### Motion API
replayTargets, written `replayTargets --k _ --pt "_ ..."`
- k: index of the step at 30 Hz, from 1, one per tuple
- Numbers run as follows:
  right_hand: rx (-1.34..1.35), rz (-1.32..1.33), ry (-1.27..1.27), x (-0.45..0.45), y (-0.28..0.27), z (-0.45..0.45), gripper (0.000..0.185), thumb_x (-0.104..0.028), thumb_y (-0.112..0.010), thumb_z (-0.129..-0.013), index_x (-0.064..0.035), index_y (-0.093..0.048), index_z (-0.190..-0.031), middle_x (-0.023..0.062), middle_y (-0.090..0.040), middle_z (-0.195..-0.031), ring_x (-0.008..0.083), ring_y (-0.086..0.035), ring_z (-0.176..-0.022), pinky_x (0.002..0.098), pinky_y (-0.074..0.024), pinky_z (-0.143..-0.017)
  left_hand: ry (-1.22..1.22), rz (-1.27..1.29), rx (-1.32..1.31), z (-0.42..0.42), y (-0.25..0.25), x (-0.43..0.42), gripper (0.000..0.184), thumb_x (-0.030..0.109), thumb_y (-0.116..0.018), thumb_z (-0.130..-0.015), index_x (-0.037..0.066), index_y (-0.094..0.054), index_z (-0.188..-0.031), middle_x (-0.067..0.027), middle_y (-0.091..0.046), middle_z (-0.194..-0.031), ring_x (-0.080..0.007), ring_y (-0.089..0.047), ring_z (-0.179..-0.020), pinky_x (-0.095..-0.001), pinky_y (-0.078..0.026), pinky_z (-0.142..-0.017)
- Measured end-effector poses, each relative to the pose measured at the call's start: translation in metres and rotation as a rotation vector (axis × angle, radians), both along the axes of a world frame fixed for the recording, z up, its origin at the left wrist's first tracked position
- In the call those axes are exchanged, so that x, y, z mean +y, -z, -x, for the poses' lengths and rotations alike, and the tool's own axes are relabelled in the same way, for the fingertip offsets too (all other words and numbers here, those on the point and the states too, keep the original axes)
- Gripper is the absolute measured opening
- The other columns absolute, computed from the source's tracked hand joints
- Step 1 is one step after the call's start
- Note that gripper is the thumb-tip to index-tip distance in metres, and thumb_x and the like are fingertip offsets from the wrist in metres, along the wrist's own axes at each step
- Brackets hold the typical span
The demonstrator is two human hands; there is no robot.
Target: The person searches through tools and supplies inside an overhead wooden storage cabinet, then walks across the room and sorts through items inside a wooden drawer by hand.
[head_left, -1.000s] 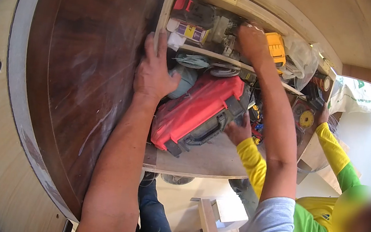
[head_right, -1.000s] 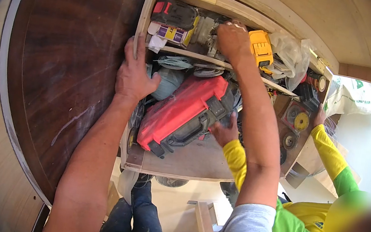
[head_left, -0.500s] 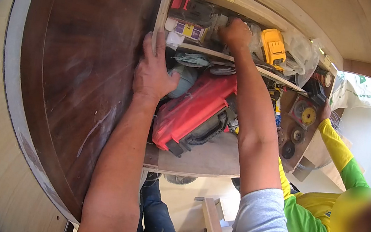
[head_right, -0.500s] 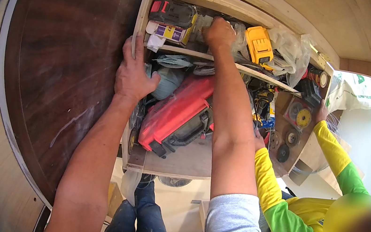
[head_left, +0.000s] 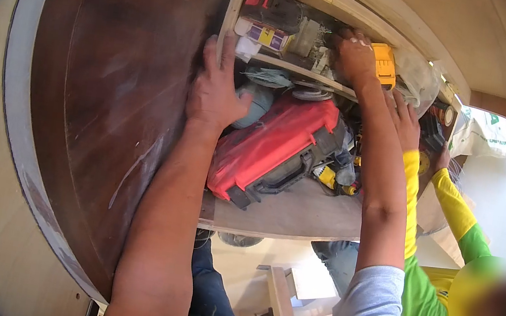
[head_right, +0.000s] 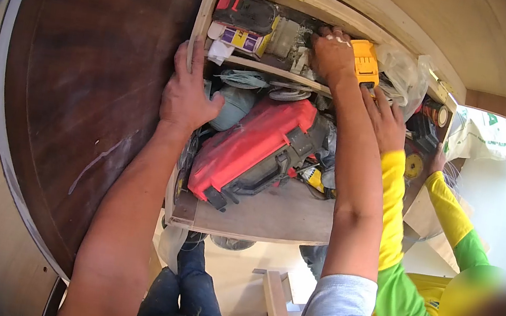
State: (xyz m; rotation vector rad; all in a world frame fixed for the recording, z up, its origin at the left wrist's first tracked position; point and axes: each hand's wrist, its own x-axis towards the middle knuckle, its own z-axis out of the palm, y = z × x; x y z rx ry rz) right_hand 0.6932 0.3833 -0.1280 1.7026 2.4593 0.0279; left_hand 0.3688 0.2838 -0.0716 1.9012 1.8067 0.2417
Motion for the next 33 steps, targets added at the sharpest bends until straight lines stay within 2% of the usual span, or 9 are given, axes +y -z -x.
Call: replayTargets --k 3,8,15,18,21,24,27,30,33 --pt "-0.178 0.015 0.031 -0.003 0.002 -0.002 0.039 -0.031 -0.07 -0.088 -0.0108 -0.068 -0.121 0.0171 -0.07 -0.12 0.0349 -0.064 -0.118 0.0484 -0.0487 -0.102 0.007 -0.036 -0.02 0.001 0.003 0.0 0.119 0.025 -0.082 -0.069 0.009 -0.013 -0.164 -0.0222 -0.027 -0.157 -0.0471 -0.056 -0.128 -0.0484 -0.055 -0.102" --pt "-0.267 0.3 0.164 0.013 -0.016 0.01 0.046 -0.031 -0.071 -0.087 -0.0117 -0.066 -0.129 0.0145 -0.07 -0.124 0.0341 -0.064 -0.122 0.0497 -0.0491 -0.102 0.011 -0.028 -0.001 0.001 0.003 0.0 0.119 0.024 -0.082 -0.069 0.01 -0.012 -0.164 -0.0226 -0.027 -0.157 -0.0469 -0.056 -0.128 -0.0487 -0.056 -0.101" --pt "-0.322 0.213 0.313 0.013 -0.013 0.02 0.048 -0.032 -0.07 -0.089 -0.0153 -0.065 -0.134 0.0148 -0.076 -0.111 0.0352 -0.07 -0.115 0.0521 -0.0528 -0.098 -0.008 0.036 0.009 -0.001 -0.001 0.002 0.119 0.024 -0.081 -0.069 0.01 -0.012 -0.165 -0.023 -0.027 -0.157 -0.0478 -0.057 -0.126 -0.0501 -0.056 -0.099" --pt "-0.186 0.29 0.3 0.018 0.003 0.009 0.051 -0.034 -0.065 -0.092 -0.0198 -0.06 -0.141 0.0132 -0.073 -0.124 0.0354 -0.066 -0.122 0.0522 -0.05 -0.104 0.003 0.016 0.029 -0.001 0.001 0.001 0.119 0.024 -0.081 -0.069 0.012 -0.011 -0.165 -0.0231 -0.027 -0.158 -0.0484 -0.059 -0.123 -0.0502 -0.057 -0.099" --pt "-0.168 0.173 0.197 -0.006 0.003 0.006 0.052 -0.031 -0.063 -0.093 -0.0252 -0.057 -0.144 0.0109 -0.07 -0.131 0.0307 -0.059 -0.133 0.0593 -0.0414 -0.11 0.002 -0.033 0.017 -0.001 0.004 0.0 0.12 0.024 -0.081 -0.069 0.013 -0.011 -0.165 -0.0231 -0.027 -0.158 -0.0485 -0.059 -0.123 -0.0504 -0.056 -0.1" --pt "-0.21 0.287 0.258 -0.008 -0.011 0.002 0.054 -0.035 -0.064 -0.093 -0.0317 -0.055 -0.146 0.011 -0.064 -0.141 0.0311 -0.053 -0.139 0.0609 -0.0366 -0.115 -0.001 0.024 0.04 -0.003 -0.002 0.002 0.12 0.025 -0.081 -0.069 0.012 -0.011 -0.165 -0.023 -0.027 -0.158 -0.0481 -0.057 -0.126 -0.0505 -0.056 -0.1" --pt "-0.209 0.34 0.262 -0.011 -0.031 -0.006 0.056 -0.038 -0.065 -0.093 -0.0337 -0.054 -0.147 0.0102 -0.065 -0.141 0.0305 -0.053 -0.139 0.0596 -0.0364 -0.116 0.005 -0.018 0.029 -0.002 0.001 0.001 0.12 0.025 -0.081 -0.069 0.011 -0.01 -0.165 -0.023 -0.027 -0.158 -0.0482 -0.057 -0.126 -0.0508 -0.056 -0.1" --pt "-0.199 0.221 0.235 -0.017 -0.019 -0.028 0.057 -0.04 -0.067 -0.091 -0.0346 -0.054 -0.147 0.0101 -0.068 -0.136 0.0311 -0.057 -0.135 0.0583 -0.0395 -0.115 0.01 -0.019 0.035 -0.002 0.0 0.001 0.12 0.025 -0.082 -0.069 0.01 -0.011 -0.165 -0.0227 -0.026 -0.158 -0.0488 -0.059 -0.123 -0.0505 -0.056 -0.1" --pt "-0.18 0.233 0.35 -0.021 -0.05 -0.034 0.058 -0.039 -0.069 -0.089 -0.0308 -0.056 -0.145 0.0112 -0.071 -0.129 0.0339 -0.063 -0.126 0.0539 -0.0471 -0.108 0.002 -0.066 0.025 -0.002 0.004 0.0 0.119 0.026 -0.085 -0.069 0.013 -0.014 -0.164 -0.0223 -0.027 -0.158 -0.0486 -0.065 -0.111 -0.0497 -0.058 -0.094"
